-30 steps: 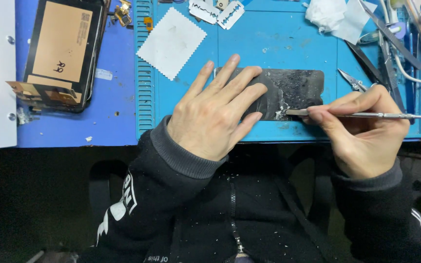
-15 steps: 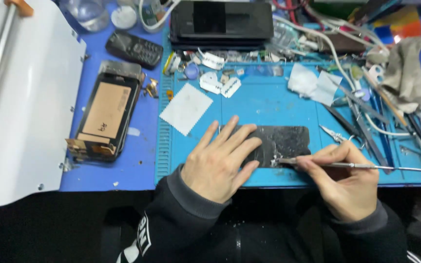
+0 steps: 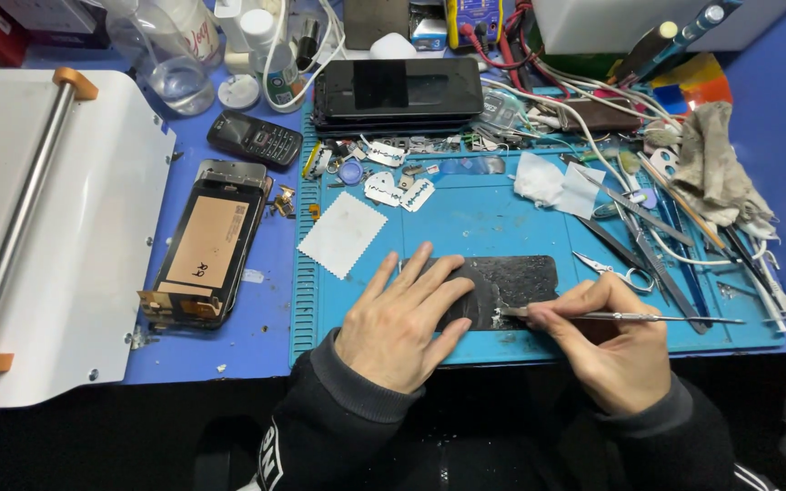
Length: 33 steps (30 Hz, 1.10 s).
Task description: Scraping off residue or glue from a mobile phone screen using a handheld tool on a repair bench.
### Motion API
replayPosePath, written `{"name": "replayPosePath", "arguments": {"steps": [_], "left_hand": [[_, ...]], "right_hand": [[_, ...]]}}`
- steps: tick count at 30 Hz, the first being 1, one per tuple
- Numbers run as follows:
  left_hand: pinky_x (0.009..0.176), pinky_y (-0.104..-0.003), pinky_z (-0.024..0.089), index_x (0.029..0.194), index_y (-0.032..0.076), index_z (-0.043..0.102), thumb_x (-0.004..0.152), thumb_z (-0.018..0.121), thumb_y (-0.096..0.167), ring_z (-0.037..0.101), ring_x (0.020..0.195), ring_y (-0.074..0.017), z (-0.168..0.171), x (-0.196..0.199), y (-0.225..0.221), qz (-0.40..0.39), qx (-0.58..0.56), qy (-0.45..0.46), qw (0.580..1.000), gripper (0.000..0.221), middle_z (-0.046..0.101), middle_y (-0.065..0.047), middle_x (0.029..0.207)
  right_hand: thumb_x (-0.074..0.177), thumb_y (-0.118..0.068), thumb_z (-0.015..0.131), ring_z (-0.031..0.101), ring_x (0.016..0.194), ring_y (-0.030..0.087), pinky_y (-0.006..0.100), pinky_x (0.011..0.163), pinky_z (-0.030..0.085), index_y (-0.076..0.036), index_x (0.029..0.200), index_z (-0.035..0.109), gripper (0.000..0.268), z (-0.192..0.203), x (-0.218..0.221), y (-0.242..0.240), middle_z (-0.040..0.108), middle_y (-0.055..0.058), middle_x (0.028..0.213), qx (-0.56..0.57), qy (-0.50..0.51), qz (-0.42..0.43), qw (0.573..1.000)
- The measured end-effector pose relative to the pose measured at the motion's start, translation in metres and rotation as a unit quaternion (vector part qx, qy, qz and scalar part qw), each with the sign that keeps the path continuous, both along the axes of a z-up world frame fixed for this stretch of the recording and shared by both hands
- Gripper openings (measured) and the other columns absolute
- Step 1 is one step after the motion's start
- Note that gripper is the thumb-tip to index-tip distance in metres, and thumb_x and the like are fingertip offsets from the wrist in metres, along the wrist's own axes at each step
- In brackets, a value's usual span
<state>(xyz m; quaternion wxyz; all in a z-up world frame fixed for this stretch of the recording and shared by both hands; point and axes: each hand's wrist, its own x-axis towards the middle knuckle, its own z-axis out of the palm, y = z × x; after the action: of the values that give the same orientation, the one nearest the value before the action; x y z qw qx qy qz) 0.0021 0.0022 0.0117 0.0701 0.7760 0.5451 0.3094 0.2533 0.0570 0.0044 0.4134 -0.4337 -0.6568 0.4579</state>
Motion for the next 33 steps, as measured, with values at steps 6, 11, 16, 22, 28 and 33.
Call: {"name": "replayPosePath", "arguments": {"steps": [6,11,16,22,28,33], "left_hand": [[0.113,-0.060,0.039,0.127,0.010,0.064,0.093,0.071,0.030,0.052,0.139,-0.0403,0.001,0.000,-0.001,0.001,-0.004,-0.006,1.000,0.040,0.059,-0.011,0.144],[0.114,-0.059,0.039,0.127,0.010,0.064,0.093,0.070,0.030,0.051,0.140,-0.0399,0.000,0.000,-0.002,0.001,0.002,-0.004,1.000,0.040,0.059,-0.011,0.144],[0.114,-0.059,0.039,0.127,0.010,0.064,0.093,0.071,0.030,0.051,0.140,-0.0396,0.002,0.000,-0.001,-0.002,0.003,-0.003,1.000,0.040,0.059,-0.010,0.144],[0.114,-0.058,0.040,0.127,0.010,0.064,0.093,0.071,0.028,0.051,0.141,-0.0379,0.003,-0.002,-0.003,0.001,-0.008,-0.014,1.000,0.039,0.059,-0.009,0.144],[0.116,-0.057,0.041,0.129,0.010,0.064,0.095,0.072,0.027,0.051,0.141,-0.0369,-0.002,-0.001,-0.003,0.001,-0.008,-0.007,1.000,0.039,0.058,-0.009,0.145],[0.119,-0.058,0.040,0.131,0.010,0.063,0.097,0.073,0.027,0.050,0.144,-0.0370,-0.004,-0.002,-0.003,0.000,0.002,0.012,1.000,0.039,0.057,-0.008,0.147]], "right_hand": [[0.086,0.011,0.073,0.073,0.081,0.017,0.027,0.074,0.060,0.000,0.085,0.053,0.022,0.006,-0.008,-0.003,0.074,0.016,0.085,0.010,-0.010,-0.015,1.000],[0.088,0.011,0.071,0.073,0.081,0.017,0.027,0.077,0.061,0.000,0.087,0.053,0.021,0.002,-0.001,-0.003,0.074,0.017,0.087,0.027,-0.004,0.001,1.000],[0.089,0.010,0.070,0.075,0.084,0.019,0.028,0.078,0.062,0.000,0.087,0.052,0.021,0.007,-0.007,-0.003,0.075,0.017,0.088,0.042,-0.006,0.008,0.999],[0.092,0.011,0.069,0.075,0.088,0.020,0.029,0.083,0.063,-0.001,0.089,0.049,0.024,0.004,-0.003,-0.003,0.075,0.020,0.093,0.011,0.002,-0.004,1.000],[0.100,0.013,0.071,0.076,0.092,0.022,0.030,0.086,0.063,0.000,0.093,0.047,0.028,0.004,0.006,-0.006,0.071,0.020,0.092,0.021,0.004,0.019,1.000],[0.104,0.013,0.071,0.078,0.097,0.024,0.030,0.087,0.066,0.000,0.096,0.047,0.028,0.014,0.001,-0.005,0.070,0.018,0.093,0.046,-0.033,0.037,0.998]]}}
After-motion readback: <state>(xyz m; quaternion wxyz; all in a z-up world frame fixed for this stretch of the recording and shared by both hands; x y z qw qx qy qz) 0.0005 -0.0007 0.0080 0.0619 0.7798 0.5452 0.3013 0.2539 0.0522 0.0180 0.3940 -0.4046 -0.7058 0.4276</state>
